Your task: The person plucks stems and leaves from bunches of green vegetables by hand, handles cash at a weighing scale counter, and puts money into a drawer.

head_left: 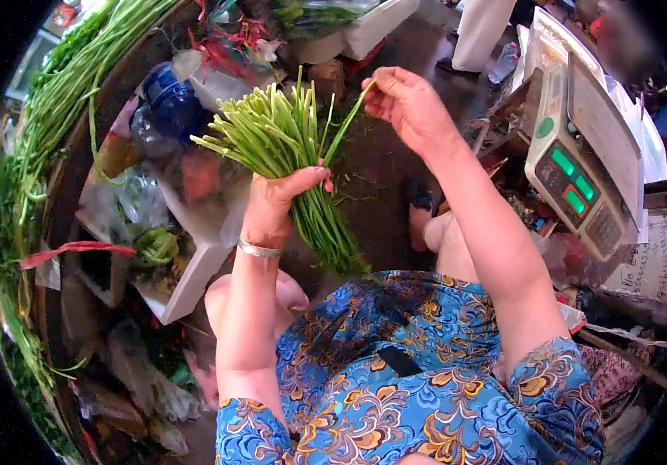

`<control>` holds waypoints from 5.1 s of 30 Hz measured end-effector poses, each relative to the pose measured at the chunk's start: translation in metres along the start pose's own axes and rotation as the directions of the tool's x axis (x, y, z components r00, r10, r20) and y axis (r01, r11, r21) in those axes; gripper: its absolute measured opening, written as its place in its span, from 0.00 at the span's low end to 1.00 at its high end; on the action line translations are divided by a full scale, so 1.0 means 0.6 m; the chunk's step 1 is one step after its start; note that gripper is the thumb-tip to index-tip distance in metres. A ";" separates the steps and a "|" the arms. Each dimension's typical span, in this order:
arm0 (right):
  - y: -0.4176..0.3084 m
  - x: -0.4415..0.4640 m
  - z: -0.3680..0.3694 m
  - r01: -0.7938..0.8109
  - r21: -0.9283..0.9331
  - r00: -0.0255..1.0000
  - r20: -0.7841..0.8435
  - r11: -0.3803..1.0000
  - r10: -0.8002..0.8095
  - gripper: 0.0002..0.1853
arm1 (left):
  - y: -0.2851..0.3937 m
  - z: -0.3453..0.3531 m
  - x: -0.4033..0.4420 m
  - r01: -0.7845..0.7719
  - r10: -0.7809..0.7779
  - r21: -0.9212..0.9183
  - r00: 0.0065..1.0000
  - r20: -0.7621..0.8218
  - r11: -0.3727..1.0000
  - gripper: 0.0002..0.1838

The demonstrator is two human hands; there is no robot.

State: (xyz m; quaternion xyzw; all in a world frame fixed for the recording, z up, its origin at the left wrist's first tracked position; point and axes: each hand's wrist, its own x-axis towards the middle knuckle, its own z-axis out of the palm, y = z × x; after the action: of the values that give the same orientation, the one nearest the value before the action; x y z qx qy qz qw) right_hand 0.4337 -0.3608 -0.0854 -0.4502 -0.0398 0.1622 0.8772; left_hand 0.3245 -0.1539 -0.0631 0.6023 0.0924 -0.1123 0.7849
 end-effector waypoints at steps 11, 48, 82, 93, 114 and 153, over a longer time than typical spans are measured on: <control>-0.065 0.006 -0.087 0.213 0.264 0.973 -0.143 0.941 -0.181 0.07 | -0.002 -0.016 -0.019 -0.032 0.031 -0.069 0.999 -0.014 0.997 0.15; -0.016 -0.021 0.018 0.026 -0.241 0.999 -0.024 0.970 -0.033 0.11 | -0.012 -0.028 -0.009 -0.008 0.009 -0.024 0.998 0.060 1.000 0.14; -0.080 -0.015 -0.050 0.145 -0.349 0.888 -0.367 0.926 -0.277 0.10 | 0.019 -0.148 0.004 -0.320 0.369 0.186 0.773 -0.515 0.929 0.14; -0.006 -0.035 0.025 -0.128 -0.472 0.988 0.021 0.872 0.156 0.10 | 0.013 -0.026 0.005 -0.244 0.268 0.154 0.950 -0.159 0.957 0.14; -0.014 -0.045 0.020 -0.062 -0.390 0.998 -0.003 0.919 0.067 0.11 | -0.009 0.010 0.016 -0.105 0.106 -0.035 0.993 0.049 0.994 0.17; 0.014 -0.033 0.036 -0.183 -0.274 0.944 0.218 0.944 0.246 0.11 | -0.025 0.017 0.013 -0.053 0.039 -0.130 0.993 -0.110 0.990 0.19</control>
State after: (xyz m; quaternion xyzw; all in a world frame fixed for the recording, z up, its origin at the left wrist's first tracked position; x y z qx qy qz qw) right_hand 0.4085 -0.3459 -0.0780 -0.5348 -0.1200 0.3062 0.7783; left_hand 0.3279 -0.1683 -0.0768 0.5559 0.1279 -0.0553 0.8195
